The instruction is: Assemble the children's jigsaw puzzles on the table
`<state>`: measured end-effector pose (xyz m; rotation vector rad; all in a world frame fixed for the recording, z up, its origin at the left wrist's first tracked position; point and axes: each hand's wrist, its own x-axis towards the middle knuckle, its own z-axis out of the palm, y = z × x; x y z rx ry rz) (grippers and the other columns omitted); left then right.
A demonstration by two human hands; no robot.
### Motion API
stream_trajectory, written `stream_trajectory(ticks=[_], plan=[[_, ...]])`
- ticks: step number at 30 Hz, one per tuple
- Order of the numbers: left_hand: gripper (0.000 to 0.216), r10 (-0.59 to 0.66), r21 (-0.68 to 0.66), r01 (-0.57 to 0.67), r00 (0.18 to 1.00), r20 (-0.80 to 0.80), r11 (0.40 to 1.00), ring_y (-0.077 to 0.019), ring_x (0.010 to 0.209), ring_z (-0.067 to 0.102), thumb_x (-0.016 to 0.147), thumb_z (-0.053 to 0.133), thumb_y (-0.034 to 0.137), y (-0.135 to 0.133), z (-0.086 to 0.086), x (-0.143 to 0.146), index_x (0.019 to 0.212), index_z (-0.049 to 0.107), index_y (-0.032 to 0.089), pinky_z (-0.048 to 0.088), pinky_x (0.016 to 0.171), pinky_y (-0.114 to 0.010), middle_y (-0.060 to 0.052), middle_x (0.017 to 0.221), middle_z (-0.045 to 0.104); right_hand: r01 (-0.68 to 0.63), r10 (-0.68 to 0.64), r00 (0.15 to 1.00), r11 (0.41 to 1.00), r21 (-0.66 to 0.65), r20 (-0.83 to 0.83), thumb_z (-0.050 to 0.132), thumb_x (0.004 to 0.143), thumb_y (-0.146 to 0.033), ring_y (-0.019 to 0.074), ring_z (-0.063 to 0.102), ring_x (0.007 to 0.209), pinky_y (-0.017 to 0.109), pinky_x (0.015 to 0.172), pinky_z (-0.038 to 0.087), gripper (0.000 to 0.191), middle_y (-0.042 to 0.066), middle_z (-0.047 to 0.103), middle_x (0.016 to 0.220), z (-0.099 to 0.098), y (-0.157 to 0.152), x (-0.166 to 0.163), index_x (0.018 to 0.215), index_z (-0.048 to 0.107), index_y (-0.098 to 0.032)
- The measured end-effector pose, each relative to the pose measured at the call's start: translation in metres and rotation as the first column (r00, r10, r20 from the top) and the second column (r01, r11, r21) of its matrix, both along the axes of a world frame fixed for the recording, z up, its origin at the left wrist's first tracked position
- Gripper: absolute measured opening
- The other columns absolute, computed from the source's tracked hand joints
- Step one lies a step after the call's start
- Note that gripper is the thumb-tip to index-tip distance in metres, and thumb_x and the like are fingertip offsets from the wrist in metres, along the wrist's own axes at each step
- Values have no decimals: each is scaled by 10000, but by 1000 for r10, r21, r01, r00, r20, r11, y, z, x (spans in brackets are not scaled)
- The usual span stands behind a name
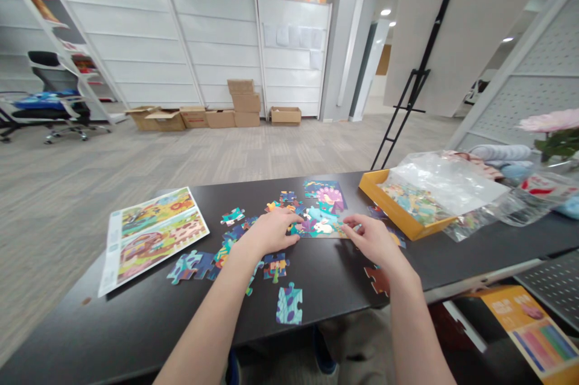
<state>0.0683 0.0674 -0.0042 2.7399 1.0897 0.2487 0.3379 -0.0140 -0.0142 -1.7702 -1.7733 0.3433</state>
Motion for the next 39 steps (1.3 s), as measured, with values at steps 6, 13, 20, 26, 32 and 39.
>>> stream_trajectory(ticks=[6, 13, 20, 26, 32, 39], plan=[[301, -77, 43, 77, 997, -8, 996, -255, 1141, 617, 919, 577, 299, -5, 0, 7, 1188, 710, 272, 500, 972, -364, -62, 1215, 682, -15, 15, 1000, 1000, -3, -1, 567, 879, -447, 194, 666, 672, 301, 671, 488, 304, 55, 758, 840, 4, -1, -4, 938, 748, -209], [293, -103, 61, 103, 995, -13, 993, -251, 1126, 613, 944, 561, 280, -8, -3, 9, 1186, 723, 244, 465, 1021, -386, -69, 1209, 690, -31, 31, 999, 999, 13, 15, 566, 889, -459, 189, 650, 681, 304, 684, 483, 308, 54, 750, 867, -1, 1, -1, 950, 743, -215], [298, -81, 54, 82, 996, -21, 995, -249, 1115, 608, 945, 553, 296, -13, -1, 10, 1196, 713, 267, 469, 1011, -383, -73, 1199, 677, -71, 70, 995, 997, 13, 72, 534, 909, -411, 161, 597, 646, 313, 689, 474, 296, 78, 706, 1018, -5, 4, -6, 971, 732, -200], [307, -75, -41, 77, 997, 32, 996, -243, 1146, 612, 936, 555, 283, -13, 4, 9, 1209, 695, 258, 479, 1010, -364, -74, 1221, 676, -124, 127, 988, 991, -46, 90, 559, 903, -378, 180, 613, 703, 315, 697, 472, 261, 86, 685, 1016, -8, 4, -10, 984, 721, -190], [337, 150, -47, -144, 975, 165, 988, -224, 1112, 647, 949, 480, 300, 8, 30, -40, 1186, 694, 191, 481, 993, -330, -92, 1218, 698, -122, 124, 990, 992, -20, 65, 573, 893, -388, 175, 613, 675, 318, 687, 472, 275, 76, 685, 987, -7, 2, -6, 1017, 720, -192], [291, 398, -168, -420, 905, -152, 892, -231, 937, 706, 847, 569, 341, 8, 56, -105, 1032, 732, 187, 512, 829, -295, -78, 1032, 765, -86, 85, 995, 996, 12, 53, 566, 889, -414, 165, 623, 648, 325, 712, 485, 284, 72, 703, 987, -5, 3, -6, 979, 719, -193]])
